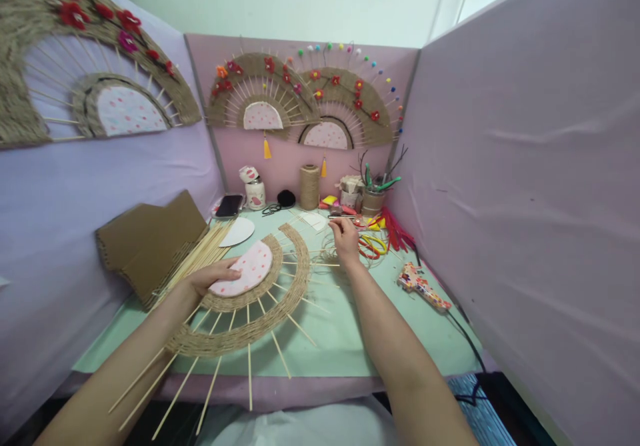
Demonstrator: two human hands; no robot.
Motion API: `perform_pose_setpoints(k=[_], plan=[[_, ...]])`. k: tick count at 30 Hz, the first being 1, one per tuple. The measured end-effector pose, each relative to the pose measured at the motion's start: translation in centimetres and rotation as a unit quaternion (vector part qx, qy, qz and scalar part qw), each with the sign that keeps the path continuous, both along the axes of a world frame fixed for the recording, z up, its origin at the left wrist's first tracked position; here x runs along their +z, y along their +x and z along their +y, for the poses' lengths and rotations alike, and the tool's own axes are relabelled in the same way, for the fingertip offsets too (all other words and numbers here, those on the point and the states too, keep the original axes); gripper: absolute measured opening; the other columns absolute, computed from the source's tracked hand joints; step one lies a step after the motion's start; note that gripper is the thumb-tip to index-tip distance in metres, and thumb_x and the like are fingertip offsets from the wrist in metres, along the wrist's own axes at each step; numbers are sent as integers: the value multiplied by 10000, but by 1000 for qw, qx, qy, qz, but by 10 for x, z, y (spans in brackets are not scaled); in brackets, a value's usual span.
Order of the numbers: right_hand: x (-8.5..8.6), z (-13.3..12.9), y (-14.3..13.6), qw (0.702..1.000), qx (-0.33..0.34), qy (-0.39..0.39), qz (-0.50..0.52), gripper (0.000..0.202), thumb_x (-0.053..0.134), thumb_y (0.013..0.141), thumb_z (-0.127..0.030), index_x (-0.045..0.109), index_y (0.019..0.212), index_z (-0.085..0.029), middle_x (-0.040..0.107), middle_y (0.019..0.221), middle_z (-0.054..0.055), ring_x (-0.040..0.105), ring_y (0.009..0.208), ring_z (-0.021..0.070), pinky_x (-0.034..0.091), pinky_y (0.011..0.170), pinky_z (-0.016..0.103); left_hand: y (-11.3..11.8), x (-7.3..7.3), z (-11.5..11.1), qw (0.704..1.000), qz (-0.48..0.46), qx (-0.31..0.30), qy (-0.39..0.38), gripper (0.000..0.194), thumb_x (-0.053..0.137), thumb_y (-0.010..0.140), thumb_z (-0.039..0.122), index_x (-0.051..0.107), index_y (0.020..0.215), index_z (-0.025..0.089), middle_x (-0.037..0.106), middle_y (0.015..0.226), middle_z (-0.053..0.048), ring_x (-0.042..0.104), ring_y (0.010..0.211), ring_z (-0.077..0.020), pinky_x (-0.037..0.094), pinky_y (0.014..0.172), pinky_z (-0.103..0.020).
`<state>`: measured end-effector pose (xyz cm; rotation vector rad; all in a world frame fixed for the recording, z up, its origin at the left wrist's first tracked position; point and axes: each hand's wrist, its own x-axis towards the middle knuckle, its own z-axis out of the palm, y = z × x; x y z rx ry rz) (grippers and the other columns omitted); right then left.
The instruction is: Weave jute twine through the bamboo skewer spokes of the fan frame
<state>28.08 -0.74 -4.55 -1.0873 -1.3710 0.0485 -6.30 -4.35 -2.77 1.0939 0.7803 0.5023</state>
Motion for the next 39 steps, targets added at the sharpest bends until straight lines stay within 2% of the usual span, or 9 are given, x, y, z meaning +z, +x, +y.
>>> perform_pose_setpoints(k=[3,6,12,18,22,31,36,39], plan=[[-1,1,2,1000,2,-7,3,168,524,788,-323,593,740,-178,606,766,50,537,749,180,411,715,309,1,2,-3,1000,0,-5,3,839,771,548,194,433,1310,103,680,983,-143,653,712,-208,508,632,-280],[-3,3,1,998,18,-45,32,182,527,770,-348,588,726,-182,594,719,36,522,695,170,405,657,290,1,1,-2,1000,-7,-8,11,830,775,547,209,444,1303,109,678,989,-144,652,725,-211,505,649,-284],[-11,6,-4,979,92,-145,108,208,540,737,-389,572,719,-184,508,564,-27,429,522,124,340,519,247,3,-8,2,1000,-16,-26,3,837,791,546,239,441,1295,109,682,949,-143,647,693,-194,497,612,-265],[-15,3,-22,960,156,-200,114,204,570,702,-384,545,666,-185,461,527,-43,380,482,98,306,483,229,12,-11,0,998,-24,-63,1,749,793,559,236,496,1232,96,669,980,-151,638,712,-172,472,586,-216],[-15,-1,-33,950,189,-215,127,210,579,704,-402,534,669,-200,466,532,-43,384,480,100,306,465,227,15,-11,-2,997,-19,-76,1,716,793,558,236,523,1208,108,675,967,-141,640,715,-174,471,592,-216],[-10,-6,-40,930,217,-239,177,229,603,682,-413,528,670,-197,509,565,-31,423,481,99,337,467,232,16,-12,-3,996,-7,-89,-9,727,783,581,226,500,1244,126,665,1016,-138,641,765,-184,477,638,-233],[-10,-4,-42,924,236,-240,179,207,615,656,-392,538,656,-200,513,560,-30,435,497,104,338,471,231,17,-13,-3,998,-9,-64,-17,695,788,586,256,530,1219,125,677,988,-129,641,748,-171,478,622,-216],[-10,-2,-40,931,220,-230,179,191,617,642,-374,554,648,-194,546,588,-17,461,531,113,365,496,238,18,-17,-1,999,-5,-42,-30,682,777,608,261,529,1228,123,685,967,-126,642,742,-170,481,632,-220]])
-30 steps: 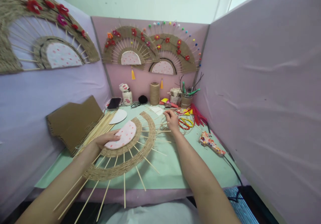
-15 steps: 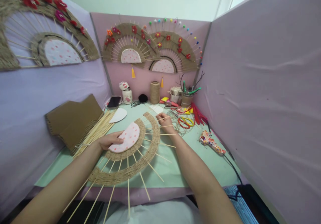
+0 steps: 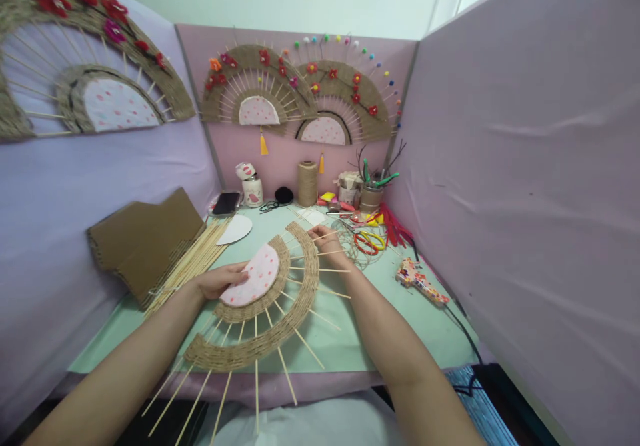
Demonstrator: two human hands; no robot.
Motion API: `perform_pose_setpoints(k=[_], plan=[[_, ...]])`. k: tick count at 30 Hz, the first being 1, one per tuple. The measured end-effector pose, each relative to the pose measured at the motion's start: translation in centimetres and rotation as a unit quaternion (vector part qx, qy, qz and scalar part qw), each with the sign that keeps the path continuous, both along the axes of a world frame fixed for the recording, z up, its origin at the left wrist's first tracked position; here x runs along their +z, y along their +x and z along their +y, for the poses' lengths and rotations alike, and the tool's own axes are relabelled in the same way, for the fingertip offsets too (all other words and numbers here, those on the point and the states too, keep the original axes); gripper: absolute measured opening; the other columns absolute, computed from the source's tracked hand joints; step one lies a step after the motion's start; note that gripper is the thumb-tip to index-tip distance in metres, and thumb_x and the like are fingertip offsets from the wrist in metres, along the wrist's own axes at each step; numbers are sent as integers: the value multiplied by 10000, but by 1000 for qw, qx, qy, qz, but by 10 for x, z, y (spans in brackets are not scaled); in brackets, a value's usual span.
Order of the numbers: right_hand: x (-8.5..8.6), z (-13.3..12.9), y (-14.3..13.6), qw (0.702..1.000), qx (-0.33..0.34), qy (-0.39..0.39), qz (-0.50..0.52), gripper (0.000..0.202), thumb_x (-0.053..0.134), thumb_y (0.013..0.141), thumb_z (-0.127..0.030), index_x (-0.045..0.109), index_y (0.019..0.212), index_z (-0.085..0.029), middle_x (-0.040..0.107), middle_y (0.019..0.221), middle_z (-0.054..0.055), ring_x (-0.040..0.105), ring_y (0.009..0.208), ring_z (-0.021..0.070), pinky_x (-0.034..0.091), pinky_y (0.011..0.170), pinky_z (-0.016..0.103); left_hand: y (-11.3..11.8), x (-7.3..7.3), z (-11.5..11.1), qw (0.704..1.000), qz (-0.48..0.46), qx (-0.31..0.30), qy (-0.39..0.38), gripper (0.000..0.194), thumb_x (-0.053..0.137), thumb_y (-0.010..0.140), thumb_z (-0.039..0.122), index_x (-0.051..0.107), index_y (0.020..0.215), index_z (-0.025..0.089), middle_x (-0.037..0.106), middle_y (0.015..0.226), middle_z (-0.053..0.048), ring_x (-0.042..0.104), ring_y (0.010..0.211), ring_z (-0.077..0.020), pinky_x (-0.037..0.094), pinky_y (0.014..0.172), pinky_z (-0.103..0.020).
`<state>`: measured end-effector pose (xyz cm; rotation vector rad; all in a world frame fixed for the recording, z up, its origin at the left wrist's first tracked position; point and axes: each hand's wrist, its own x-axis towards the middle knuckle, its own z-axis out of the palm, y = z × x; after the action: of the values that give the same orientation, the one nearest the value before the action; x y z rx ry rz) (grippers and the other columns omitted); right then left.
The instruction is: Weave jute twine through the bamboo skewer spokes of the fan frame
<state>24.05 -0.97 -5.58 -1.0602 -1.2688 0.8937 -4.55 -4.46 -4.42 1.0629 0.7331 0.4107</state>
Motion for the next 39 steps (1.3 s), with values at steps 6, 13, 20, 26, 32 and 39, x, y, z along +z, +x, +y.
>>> perform_pose_setpoints(k=[6,13,20,26,32,39], plan=[[1,1,7,1000,-19,-12,-11,162,620,627,-339,574,650,-186,571,591,-8,478,536,116,378,486,234,-1,-5,2,1000,9,12,-26,630,757,639,258,544,1218,126,694,940,-123,647,702,-169,490,611,-231],[4,-3,13,993,45,-80,68,258,637,650,-413,503,677,-195,471,469,-65,342,365,60,240,367,190,3,-4,-1,999,0,-9,-42,583,755,642,230,569,1182,115,699,914,-125,653,700,-170,494,629,-233],[9,-5,30,973,133,-156,104,287,708,609,-370,495,682,-191,407,454,-95,284,347,39,181,348,183,5,-4,-3,998,10,-23,-52,511,761,631,227,612,1105,110,698,933,-123,657,714,-179,507,647,-252],[16,-2,46,947,181,-196,180,263,708,632,-306,473,653,-190,401,462,-93,202,345,25,130,329,179,6,-5,-4,998,14,-31,-51,509,756,636,223,610,1110,108,699,915,-120,656,698,-170,506,640,-242],[15,1,55,938,170,-173,248,195,698,655,-239,519,699,-175,570,637,-31,285,362,16,201,301,157,6,-5,-3,998,19,-35,-51,477,751,638,221,624,1085,112,698,922,-121,655,704,-172,505,640,-244],[13,5,60,937,149,-113,294,226,715,632,-218,586,816,-204,647,812,-9,320,378,16,270,316,156,5,-5,-3,998,21,-43,-45,499,748,642,225,613,1108,109,691,950,-127,657,720,-174,505,645,-243]])
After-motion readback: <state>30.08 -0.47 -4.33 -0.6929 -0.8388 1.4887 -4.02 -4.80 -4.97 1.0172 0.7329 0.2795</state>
